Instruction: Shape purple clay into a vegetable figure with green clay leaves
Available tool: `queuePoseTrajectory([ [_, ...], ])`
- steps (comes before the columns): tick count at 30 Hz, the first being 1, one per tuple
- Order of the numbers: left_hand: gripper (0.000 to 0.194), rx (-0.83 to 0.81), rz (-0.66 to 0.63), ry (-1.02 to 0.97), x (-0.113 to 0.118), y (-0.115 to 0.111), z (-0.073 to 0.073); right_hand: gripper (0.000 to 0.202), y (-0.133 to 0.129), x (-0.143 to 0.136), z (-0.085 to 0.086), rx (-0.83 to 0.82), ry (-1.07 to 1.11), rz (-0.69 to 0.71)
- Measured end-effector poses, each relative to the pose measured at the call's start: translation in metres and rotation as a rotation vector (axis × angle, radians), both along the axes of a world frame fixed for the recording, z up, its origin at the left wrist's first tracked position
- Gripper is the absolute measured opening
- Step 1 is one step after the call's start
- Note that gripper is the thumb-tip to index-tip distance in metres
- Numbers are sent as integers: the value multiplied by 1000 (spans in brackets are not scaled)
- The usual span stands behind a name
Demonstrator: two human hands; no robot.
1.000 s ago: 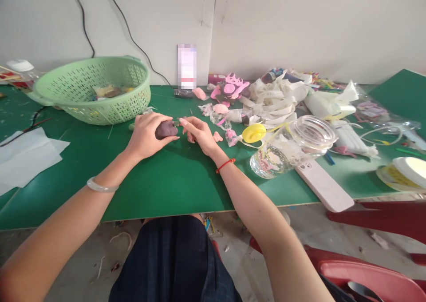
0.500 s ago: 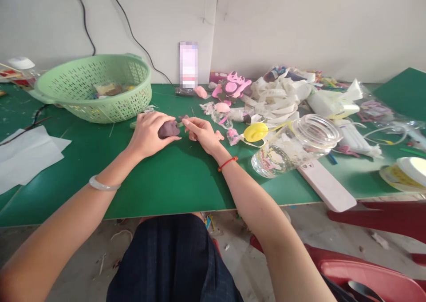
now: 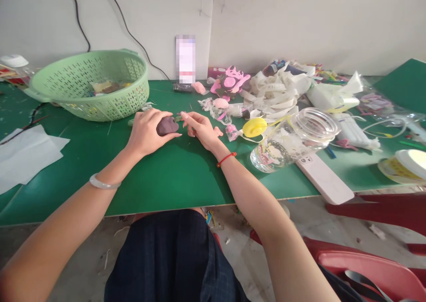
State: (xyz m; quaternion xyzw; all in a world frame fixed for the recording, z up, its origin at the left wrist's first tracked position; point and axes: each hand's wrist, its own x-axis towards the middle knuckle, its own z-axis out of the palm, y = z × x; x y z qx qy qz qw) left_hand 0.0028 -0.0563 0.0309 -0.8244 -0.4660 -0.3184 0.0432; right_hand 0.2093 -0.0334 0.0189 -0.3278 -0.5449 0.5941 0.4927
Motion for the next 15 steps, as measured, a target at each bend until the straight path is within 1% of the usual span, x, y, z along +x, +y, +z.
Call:
queuePoseTrajectory([
  [3,58,-1,-5,-5,1,-1,-1,60,0,0,1,-13,-3,-17],
  [7,56,-6,-19,22,3,-2,-2,61,0,0,-2,27,-29,-22],
  [9,55,-14,-23,35,3,-2,-2,63,1,0,-3,59,-34,-68],
  [13,54,-34,-42,39,4,-2,-1,64,-1,-4,-3,140,-92,-204],
  [15,54,-33,-45,33,4,-3,-1,63,-3,-6,-1,168,-131,-236],
])
